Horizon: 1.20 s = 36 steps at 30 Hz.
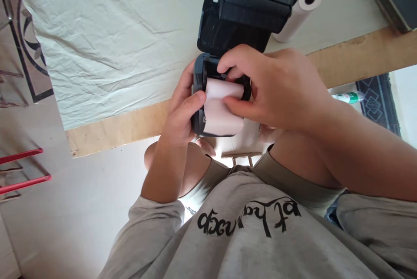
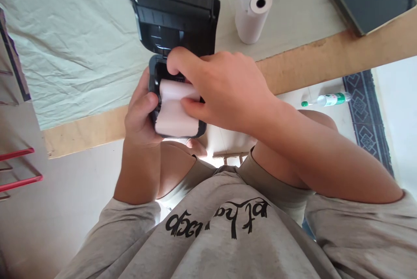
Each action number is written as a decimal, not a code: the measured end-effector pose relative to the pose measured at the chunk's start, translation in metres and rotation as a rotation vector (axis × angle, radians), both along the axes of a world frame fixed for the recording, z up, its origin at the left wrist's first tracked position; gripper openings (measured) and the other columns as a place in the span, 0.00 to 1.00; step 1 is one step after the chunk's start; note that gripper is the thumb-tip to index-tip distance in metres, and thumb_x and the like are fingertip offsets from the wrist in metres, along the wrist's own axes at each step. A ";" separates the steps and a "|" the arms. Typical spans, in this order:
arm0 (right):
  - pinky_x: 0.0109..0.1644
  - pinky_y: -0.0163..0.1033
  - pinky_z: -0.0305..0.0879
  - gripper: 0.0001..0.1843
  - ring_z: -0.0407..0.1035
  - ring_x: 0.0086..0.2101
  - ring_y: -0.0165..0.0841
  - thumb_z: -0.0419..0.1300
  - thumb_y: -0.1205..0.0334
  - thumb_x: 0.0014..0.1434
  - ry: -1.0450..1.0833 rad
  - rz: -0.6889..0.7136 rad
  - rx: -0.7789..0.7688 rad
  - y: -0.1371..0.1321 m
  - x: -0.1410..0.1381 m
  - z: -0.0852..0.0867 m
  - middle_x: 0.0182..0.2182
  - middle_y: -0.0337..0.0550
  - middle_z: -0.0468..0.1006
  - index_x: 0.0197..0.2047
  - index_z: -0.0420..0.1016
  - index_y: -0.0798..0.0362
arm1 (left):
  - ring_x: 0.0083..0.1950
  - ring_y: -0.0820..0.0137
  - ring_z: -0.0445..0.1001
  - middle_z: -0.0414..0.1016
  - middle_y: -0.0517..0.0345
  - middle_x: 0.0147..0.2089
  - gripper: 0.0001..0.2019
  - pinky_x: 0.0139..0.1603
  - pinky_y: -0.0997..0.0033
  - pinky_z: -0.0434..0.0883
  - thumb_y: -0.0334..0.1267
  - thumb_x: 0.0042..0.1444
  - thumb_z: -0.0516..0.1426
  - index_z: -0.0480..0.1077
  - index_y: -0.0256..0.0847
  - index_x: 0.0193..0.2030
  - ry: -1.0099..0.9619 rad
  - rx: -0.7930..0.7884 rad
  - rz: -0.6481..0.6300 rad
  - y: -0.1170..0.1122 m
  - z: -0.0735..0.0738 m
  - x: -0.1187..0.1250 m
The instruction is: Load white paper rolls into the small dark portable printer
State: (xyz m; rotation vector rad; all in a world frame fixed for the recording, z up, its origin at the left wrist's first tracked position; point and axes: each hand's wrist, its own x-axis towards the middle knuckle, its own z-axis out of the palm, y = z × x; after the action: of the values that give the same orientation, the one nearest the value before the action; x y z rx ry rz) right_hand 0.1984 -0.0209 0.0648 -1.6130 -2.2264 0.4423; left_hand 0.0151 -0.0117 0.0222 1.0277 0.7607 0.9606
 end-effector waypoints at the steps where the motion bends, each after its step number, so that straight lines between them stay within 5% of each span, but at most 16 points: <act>1: 0.26 0.36 0.52 0.20 0.61 0.22 0.25 0.61 0.57 0.49 0.101 0.049 0.015 0.000 0.004 -0.001 0.31 0.32 0.77 0.47 0.70 0.44 | 0.49 0.60 0.75 0.74 0.55 0.45 0.17 0.45 0.63 0.71 0.47 0.58 0.57 0.70 0.48 0.53 -0.002 -0.002 0.002 0.000 0.001 0.000; 6: 0.25 0.33 0.65 0.18 0.69 0.27 0.24 0.65 0.62 0.51 0.700 0.177 -0.069 -0.002 0.027 -0.011 0.39 0.35 0.78 0.47 0.73 0.46 | 0.53 0.59 0.75 0.75 0.55 0.44 0.15 0.47 0.62 0.72 0.49 0.60 0.56 0.71 0.45 0.49 -0.054 -0.023 0.045 0.002 0.002 -0.001; 11: 0.22 0.36 0.67 0.15 0.70 0.28 0.30 0.65 0.52 0.51 1.111 -0.032 -0.324 0.007 0.042 -0.031 0.33 0.38 0.76 0.41 0.73 0.47 | 0.57 0.56 0.75 0.77 0.55 0.47 0.16 0.50 0.58 0.74 0.50 0.60 0.55 0.70 0.46 0.50 -0.105 -0.079 0.070 0.005 -0.003 0.001; 15: 0.18 0.35 0.62 0.24 0.66 0.21 0.28 0.69 0.42 0.43 1.173 -0.148 -0.329 0.014 0.047 -0.042 0.27 0.34 0.72 0.38 0.70 0.47 | 0.54 0.55 0.77 0.78 0.54 0.43 0.17 0.44 0.58 0.75 0.51 0.59 0.55 0.70 0.46 0.50 -0.131 -0.093 0.095 0.005 -0.004 0.005; 21: 0.23 0.32 0.58 0.18 0.63 0.20 0.24 0.67 0.50 0.53 0.967 -0.102 -0.076 0.012 0.042 -0.043 0.21 0.32 0.68 0.32 0.63 0.50 | 0.48 0.57 0.78 0.78 0.55 0.46 0.16 0.39 0.59 0.72 0.51 0.58 0.55 0.71 0.49 0.49 -0.076 -0.099 0.098 0.006 -0.002 0.006; 27: 0.41 0.41 0.66 0.14 0.68 0.34 0.31 0.63 0.54 0.53 0.427 -0.188 0.263 0.014 0.041 -0.036 0.32 0.38 0.72 0.33 0.62 0.50 | 0.53 0.53 0.77 0.78 0.55 0.48 0.15 0.45 0.56 0.73 0.52 0.57 0.56 0.71 0.49 0.47 -0.059 -0.111 0.082 0.006 0.001 0.004; 36: 0.41 0.47 0.69 0.27 0.72 0.35 0.39 0.64 0.61 0.50 0.184 -0.276 0.052 0.022 0.039 -0.045 0.39 0.41 0.77 0.53 0.62 0.45 | 0.53 0.54 0.77 0.79 0.56 0.47 0.16 0.43 0.59 0.74 0.52 0.57 0.56 0.72 0.49 0.48 -0.017 -0.089 0.092 0.005 0.002 0.003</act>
State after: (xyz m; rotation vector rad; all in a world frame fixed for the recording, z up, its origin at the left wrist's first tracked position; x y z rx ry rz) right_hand 0.2378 0.0015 0.0202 -1.7434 -1.8346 0.4327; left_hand 0.0177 -0.0066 0.0244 0.9122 0.8351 1.0047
